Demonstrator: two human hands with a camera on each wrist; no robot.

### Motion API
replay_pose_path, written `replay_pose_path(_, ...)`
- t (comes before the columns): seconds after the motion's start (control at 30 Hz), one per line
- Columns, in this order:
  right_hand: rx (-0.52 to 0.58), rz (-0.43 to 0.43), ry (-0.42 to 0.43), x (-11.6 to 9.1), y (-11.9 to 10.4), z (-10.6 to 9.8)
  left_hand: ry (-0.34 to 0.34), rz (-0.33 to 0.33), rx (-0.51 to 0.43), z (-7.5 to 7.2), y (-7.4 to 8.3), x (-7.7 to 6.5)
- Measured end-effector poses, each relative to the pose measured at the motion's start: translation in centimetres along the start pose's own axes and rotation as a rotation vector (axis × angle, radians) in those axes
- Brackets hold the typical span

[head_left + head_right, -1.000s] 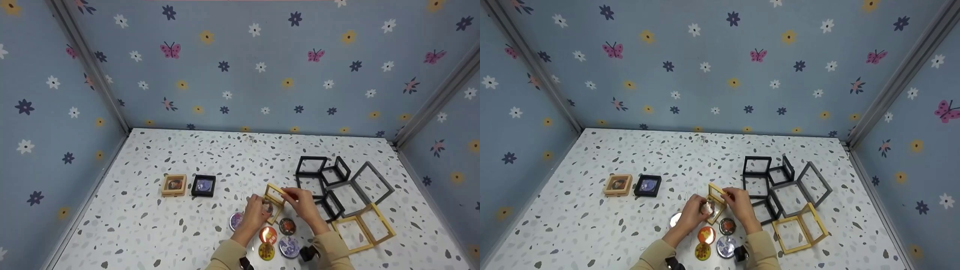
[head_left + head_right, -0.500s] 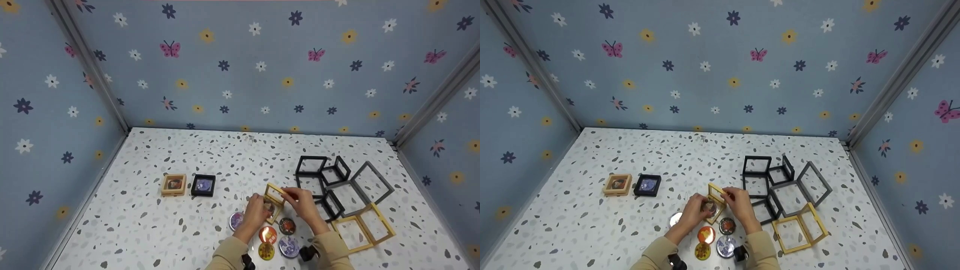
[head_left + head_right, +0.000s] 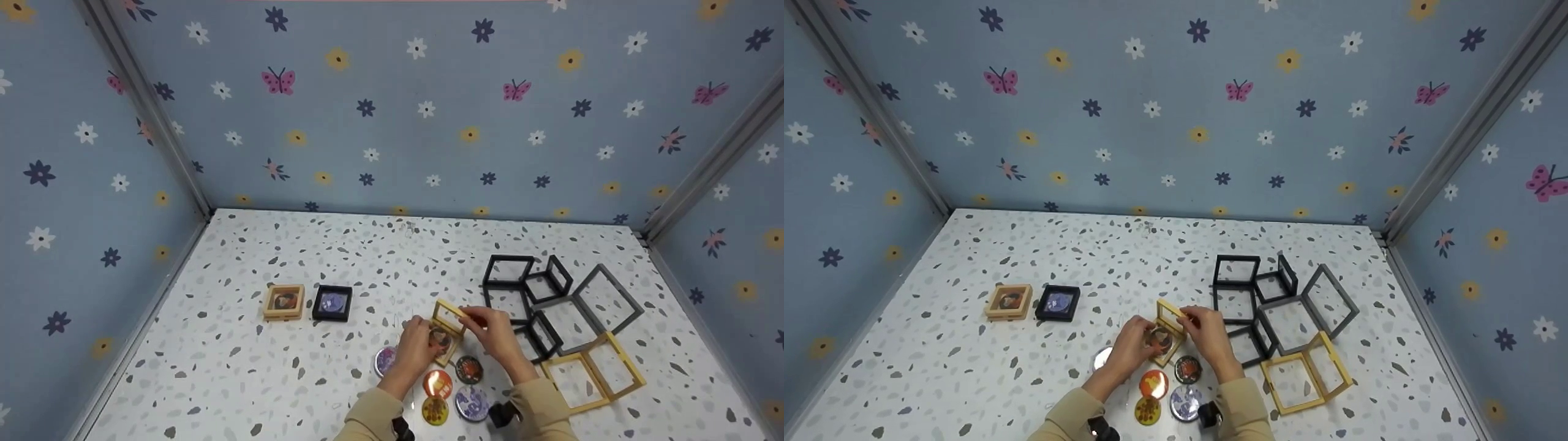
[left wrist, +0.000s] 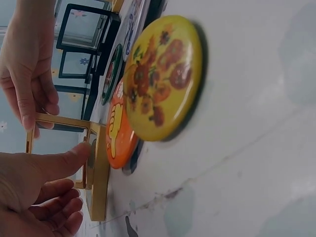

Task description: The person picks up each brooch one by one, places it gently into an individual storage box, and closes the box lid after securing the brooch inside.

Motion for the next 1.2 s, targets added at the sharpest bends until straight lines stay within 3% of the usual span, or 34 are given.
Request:
replay_pose_path(0.6, 0.021, 0.026, -0.003, -0.3, 0.3, 0.1, -0.041, -0.07, -0.023, -0.8, -2.2, -1.1)
replay_pose_path(0.87, 0.044, -0.038, 0.004, -0.6, 0.3, 0.1, 0.014, 0.002, -0.064, -0.1, -3.3, -1.2)
replay_pose_path(1.2, 0.018, -0.058, 0.018, -1.2, -0.3, 0.3, -0.063, -0.09, -0.019, -0.7, -2.7, -1.0)
Point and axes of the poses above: each hand's wrist, its own x-axis towards the middle knuckle, its own z-axis out of the palm, y = z × x, the point moved 4 cm from there along x, towards the middle knuckle, and after that the axes turned 2 degrees about -x, right-handed, at the moved point
